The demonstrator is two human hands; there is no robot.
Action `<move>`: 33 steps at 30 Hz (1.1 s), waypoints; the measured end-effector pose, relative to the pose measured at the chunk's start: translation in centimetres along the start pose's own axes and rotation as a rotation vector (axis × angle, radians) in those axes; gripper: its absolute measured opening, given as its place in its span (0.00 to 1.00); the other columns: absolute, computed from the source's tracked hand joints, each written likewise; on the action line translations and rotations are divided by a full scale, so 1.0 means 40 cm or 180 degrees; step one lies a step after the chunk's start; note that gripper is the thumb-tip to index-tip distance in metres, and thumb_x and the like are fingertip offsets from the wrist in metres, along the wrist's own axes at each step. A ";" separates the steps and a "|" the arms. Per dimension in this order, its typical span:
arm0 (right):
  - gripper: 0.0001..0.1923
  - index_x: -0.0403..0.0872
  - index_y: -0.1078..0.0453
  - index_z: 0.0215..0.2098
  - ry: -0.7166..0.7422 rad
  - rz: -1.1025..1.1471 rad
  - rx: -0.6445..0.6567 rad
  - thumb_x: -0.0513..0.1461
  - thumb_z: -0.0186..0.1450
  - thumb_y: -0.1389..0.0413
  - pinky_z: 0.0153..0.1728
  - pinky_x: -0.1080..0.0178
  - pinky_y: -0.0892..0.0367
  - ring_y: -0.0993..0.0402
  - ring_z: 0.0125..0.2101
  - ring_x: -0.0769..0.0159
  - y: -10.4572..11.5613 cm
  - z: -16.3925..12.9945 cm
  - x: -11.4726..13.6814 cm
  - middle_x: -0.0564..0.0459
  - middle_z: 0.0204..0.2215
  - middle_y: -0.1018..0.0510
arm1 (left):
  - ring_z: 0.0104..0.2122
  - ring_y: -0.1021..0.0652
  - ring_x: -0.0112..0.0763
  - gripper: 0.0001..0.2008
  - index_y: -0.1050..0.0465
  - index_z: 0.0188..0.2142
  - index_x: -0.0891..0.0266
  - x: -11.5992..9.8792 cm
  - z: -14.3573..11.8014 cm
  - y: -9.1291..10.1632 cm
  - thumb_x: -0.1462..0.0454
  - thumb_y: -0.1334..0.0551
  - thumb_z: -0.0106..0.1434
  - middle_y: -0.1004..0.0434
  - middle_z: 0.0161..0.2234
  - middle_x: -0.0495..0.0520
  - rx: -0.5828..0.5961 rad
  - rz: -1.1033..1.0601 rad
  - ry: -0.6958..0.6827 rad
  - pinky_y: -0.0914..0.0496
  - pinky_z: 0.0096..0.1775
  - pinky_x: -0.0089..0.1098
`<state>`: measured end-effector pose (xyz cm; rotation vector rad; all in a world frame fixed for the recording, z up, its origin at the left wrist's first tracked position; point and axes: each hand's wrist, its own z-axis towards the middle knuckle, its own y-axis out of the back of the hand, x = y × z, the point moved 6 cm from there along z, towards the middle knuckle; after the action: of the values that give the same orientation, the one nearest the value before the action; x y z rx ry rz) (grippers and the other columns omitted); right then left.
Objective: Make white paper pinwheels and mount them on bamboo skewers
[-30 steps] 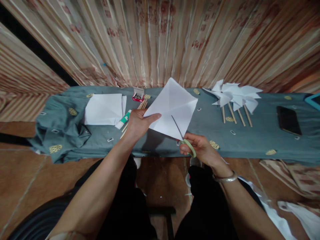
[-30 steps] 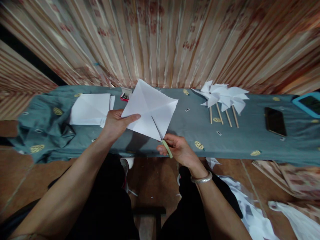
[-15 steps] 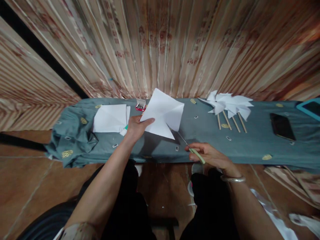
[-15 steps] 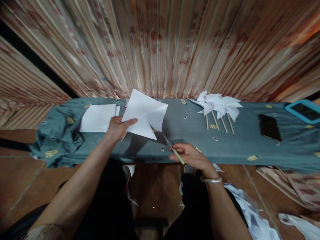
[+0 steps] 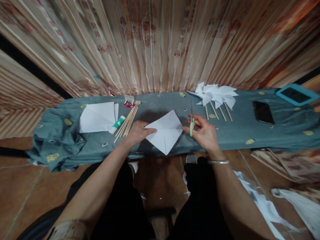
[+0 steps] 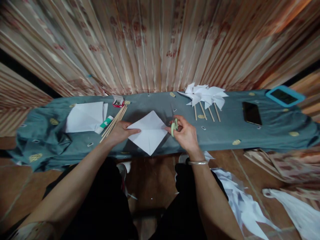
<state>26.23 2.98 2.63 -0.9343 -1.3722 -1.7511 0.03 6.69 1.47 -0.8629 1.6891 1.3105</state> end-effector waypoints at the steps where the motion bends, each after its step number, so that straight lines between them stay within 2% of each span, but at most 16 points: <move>1: 0.27 0.48 0.30 0.51 0.0035 -0.0115 0.0065 0.47 0.55 0.35 0.38 0.61 0.31 0.23 0.33 0.63 -0.005 -0.001 0.004 0.49 0.38 0.17 | 0.19 0.30 0.28 0.10 0.22 0.21 0.64 -0.004 0.000 -0.008 0.58 0.31 0.46 0.30 0.16 0.46 0.0074 0.0106 -0.0067 0.40 0.21 0.26; 7: 0.22 0.47 0.27 0.49 0.0142 -0.0509 0.0167 0.45 0.57 0.38 0.30 0.64 0.34 0.28 0.26 0.67 -0.027 -0.006 0.002 0.53 0.28 0.20 | 0.20 0.32 0.26 0.10 0.23 0.20 0.64 -0.008 -0.002 -0.015 0.58 0.32 0.47 0.32 0.16 0.45 0.0170 0.0519 -0.0183 0.43 0.23 0.26; 10: 0.22 0.46 0.26 0.47 0.0116 -0.0307 0.0131 0.45 0.56 0.38 0.29 0.65 0.35 0.29 0.24 0.69 -0.033 -0.003 -0.012 0.55 0.26 0.20 | 0.25 0.27 0.31 0.12 0.21 0.28 0.64 -0.002 0.004 0.005 0.57 0.31 0.48 0.25 0.22 0.49 -0.0172 0.0149 -0.0160 0.36 0.27 0.28; 13: 0.23 0.46 0.27 0.46 -0.0017 0.0119 -0.0055 0.46 0.54 0.37 0.30 0.65 0.34 0.27 0.25 0.68 -0.035 0.004 -0.029 0.56 0.24 0.21 | 0.36 0.22 0.37 0.29 0.24 0.47 0.62 0.000 0.012 0.020 0.58 0.27 0.44 0.19 0.36 0.53 -0.0703 -0.0678 -0.0300 0.28 0.39 0.34; 16: 0.22 0.46 0.28 0.44 -0.0131 0.0544 -0.0334 0.46 0.53 0.36 0.31 0.64 0.33 0.26 0.27 0.66 -0.039 0.012 -0.037 0.57 0.23 0.23 | 0.49 0.23 0.42 0.44 0.34 0.58 0.57 0.012 0.008 0.000 0.63 0.24 0.40 0.21 0.46 0.56 -0.0900 -0.1593 -0.0118 0.30 0.51 0.40; 18: 0.21 0.47 0.28 0.42 -0.0180 0.0780 -0.0501 0.46 0.53 0.36 0.31 0.64 0.33 0.26 0.27 0.66 -0.041 0.016 -0.035 0.58 0.22 0.24 | 0.52 0.25 0.43 0.45 0.35 0.58 0.57 0.018 -0.007 -0.030 0.65 0.24 0.40 0.23 0.49 0.57 -0.0878 -0.2027 0.0180 0.31 0.53 0.41; 20: 0.21 0.47 0.28 0.42 -0.0235 0.0941 -0.0629 0.46 0.52 0.35 0.30 0.65 0.33 0.27 0.26 0.67 -0.044 0.020 -0.030 0.60 0.20 0.26 | 0.50 0.24 0.42 0.41 0.32 0.55 0.58 0.010 -0.026 -0.065 0.64 0.23 0.40 0.22 0.47 0.56 -0.0712 -0.2402 0.0297 0.30 0.52 0.40; 23: 0.21 0.48 0.28 0.41 -0.0325 0.1115 -0.0695 0.46 0.50 0.35 0.28 0.65 0.34 0.29 0.24 0.68 -0.053 0.025 -0.016 0.62 0.18 0.27 | 0.47 0.22 0.39 0.32 0.26 0.44 0.60 -0.016 -0.049 -0.115 0.61 0.22 0.38 0.19 0.41 0.54 -0.0325 -0.2708 0.0318 0.31 0.52 0.37; 25: 0.22 0.48 0.28 0.39 -0.0355 0.1264 -0.0693 0.47 0.49 0.34 0.29 0.65 0.34 0.28 0.25 0.67 -0.065 0.026 -0.005 0.61 0.19 0.26 | 0.46 0.21 0.39 0.26 0.25 0.35 0.62 -0.027 -0.056 -0.134 0.59 0.22 0.35 0.19 0.39 0.54 -0.0276 -0.2779 0.0349 0.30 0.50 0.36; 28: 0.23 0.48 0.28 0.38 -0.0379 0.1526 -0.0672 0.47 0.46 0.33 0.30 0.64 0.33 0.27 0.26 0.66 -0.089 0.024 0.011 0.57 0.23 0.22 | 0.42 0.20 0.40 0.22 0.26 0.29 0.63 -0.033 -0.053 -0.150 0.57 0.23 0.36 0.18 0.35 0.56 -0.0367 -0.2781 0.0464 0.28 0.46 0.37; 30: 0.24 0.48 0.28 0.38 -0.0423 0.1716 -0.0597 0.47 0.44 0.32 0.31 0.64 0.33 0.26 0.27 0.66 -0.105 0.023 0.017 0.56 0.25 0.21 | 0.41 0.20 0.41 0.21 0.25 0.32 0.63 -0.033 -0.045 -0.148 0.58 0.24 0.39 0.18 0.38 0.57 -0.0505 -0.2822 0.0458 0.27 0.44 0.38; 33: 0.25 0.48 0.28 0.37 -0.0513 0.1970 -0.0498 0.45 0.42 0.30 0.30 0.64 0.33 0.27 0.27 0.67 -0.119 0.021 0.019 0.56 0.27 0.21 | 0.44 0.21 0.42 0.23 0.24 0.38 0.62 -0.026 -0.034 -0.128 0.63 0.26 0.40 0.19 0.44 0.57 -0.0890 -0.2858 0.0313 0.27 0.47 0.40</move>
<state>21.82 4.61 1.24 -1.4310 -0.9027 -1.3351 4.74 4.26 0.44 -1.6225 0.9577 0.8697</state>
